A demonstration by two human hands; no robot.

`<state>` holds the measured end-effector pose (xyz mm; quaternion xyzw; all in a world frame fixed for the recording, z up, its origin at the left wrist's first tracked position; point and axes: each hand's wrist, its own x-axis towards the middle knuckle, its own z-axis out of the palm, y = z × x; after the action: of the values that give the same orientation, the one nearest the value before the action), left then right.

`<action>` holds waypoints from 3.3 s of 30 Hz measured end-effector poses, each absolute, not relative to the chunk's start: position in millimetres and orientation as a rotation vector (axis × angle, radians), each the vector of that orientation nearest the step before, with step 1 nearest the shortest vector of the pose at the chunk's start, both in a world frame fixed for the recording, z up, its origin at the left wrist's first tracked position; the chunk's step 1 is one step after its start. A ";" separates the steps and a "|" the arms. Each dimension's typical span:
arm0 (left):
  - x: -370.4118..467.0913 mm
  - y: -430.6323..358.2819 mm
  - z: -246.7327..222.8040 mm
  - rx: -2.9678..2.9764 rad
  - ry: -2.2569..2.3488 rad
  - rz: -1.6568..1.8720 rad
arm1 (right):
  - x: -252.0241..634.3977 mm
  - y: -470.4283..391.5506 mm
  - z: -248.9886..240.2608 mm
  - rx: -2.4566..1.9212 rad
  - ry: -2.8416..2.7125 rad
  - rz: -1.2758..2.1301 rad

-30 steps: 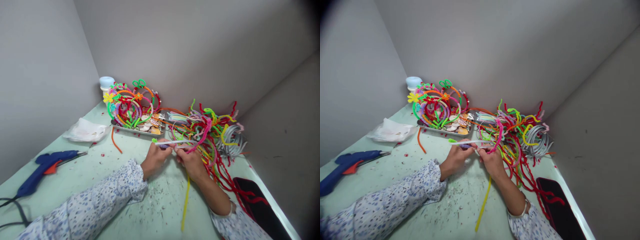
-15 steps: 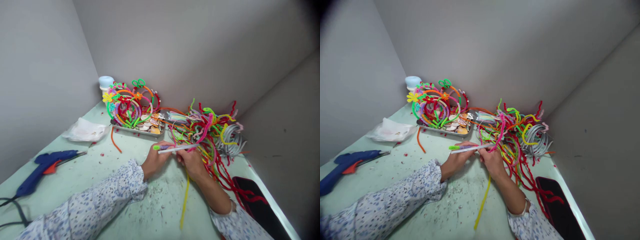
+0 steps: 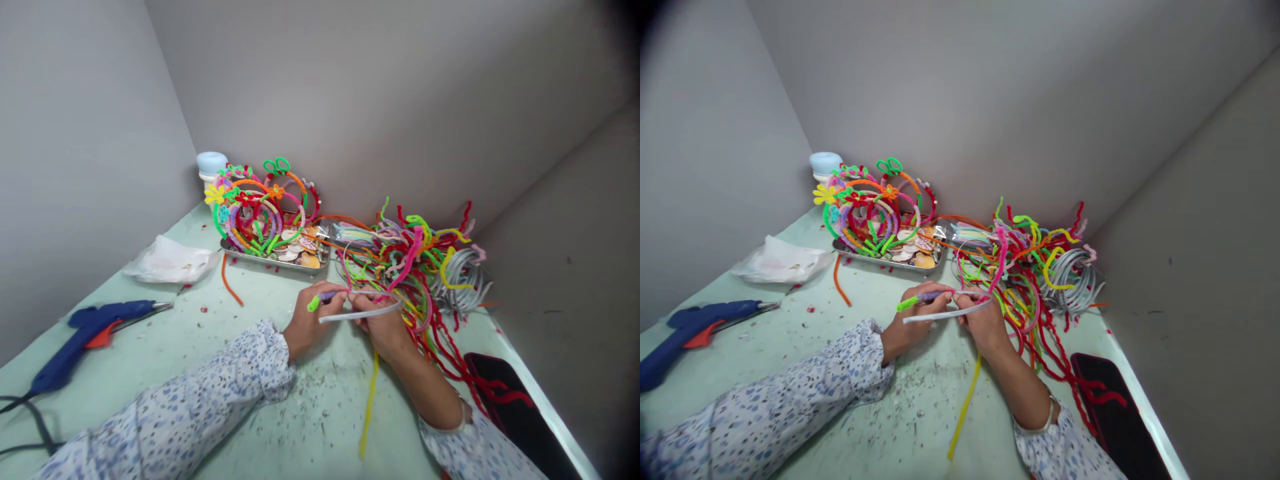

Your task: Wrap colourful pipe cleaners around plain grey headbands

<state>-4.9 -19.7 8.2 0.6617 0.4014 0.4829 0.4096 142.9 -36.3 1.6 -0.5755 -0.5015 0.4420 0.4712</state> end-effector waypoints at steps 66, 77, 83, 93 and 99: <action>1.8 -5.3 -8.1 1.242 0.921 0.983 | 144.7 -39.9 -9.7 -1.368 -1.728 -0.104; 1.2 -13.7 2.1 1.338 0.942 0.953 | 140.6 -39.6 -8.4 -1.560 -1.578 0.089; -1.1 -15.2 0.8 1.447 0.924 0.987 | 137.9 -42.3 -3.0 -1.636 -1.556 0.212; -0.8 -16.7 2.0 1.468 0.930 0.988 | 136.8 -44.0 -1.2 -1.679 -1.558 0.300; -1.1 -12.3 -6.0 1.405 0.955 0.958 | 136.8 -43.2 -5.2 -1.696 -1.544 0.247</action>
<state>-1.1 -12.3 -6.0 0.5965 0.4051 0.4065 0.5611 136.8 -43.2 -5.2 -0.6721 -0.6119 0.0981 0.4052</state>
